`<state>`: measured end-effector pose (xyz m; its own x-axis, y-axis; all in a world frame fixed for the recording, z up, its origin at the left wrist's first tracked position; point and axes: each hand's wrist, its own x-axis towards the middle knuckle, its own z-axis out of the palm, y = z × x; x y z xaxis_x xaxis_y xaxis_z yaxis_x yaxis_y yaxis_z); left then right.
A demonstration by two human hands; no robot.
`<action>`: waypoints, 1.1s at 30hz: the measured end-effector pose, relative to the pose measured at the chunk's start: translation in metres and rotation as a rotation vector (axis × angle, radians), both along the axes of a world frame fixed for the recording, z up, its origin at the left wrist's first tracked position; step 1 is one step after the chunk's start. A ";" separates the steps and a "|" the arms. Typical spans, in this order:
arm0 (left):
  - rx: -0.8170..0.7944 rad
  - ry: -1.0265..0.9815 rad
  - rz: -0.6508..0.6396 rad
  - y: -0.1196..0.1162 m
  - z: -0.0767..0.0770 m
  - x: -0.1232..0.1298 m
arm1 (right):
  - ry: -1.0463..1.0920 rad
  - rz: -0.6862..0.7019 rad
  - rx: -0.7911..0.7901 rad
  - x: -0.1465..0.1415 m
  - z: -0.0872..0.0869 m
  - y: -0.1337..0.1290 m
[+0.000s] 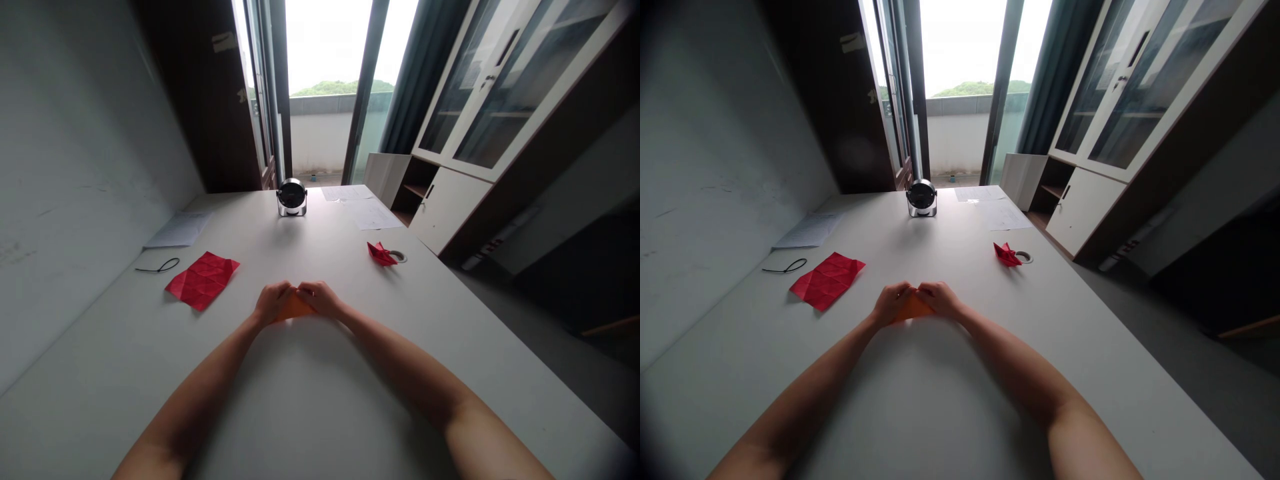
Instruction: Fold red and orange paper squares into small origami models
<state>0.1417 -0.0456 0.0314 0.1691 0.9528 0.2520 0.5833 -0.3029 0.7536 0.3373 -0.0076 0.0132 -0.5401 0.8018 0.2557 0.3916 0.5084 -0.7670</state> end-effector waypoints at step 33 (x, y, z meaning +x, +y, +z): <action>0.049 -0.171 0.304 0.015 -0.015 -0.019 | 0.431 -0.079 -0.251 0.008 -0.007 0.018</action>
<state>0.1226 -0.0306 0.0162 -0.1694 0.9392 0.2988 0.5187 -0.1728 0.8373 0.3449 0.0105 0.0063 -0.3631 0.9012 0.2367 0.0420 0.2696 -0.9621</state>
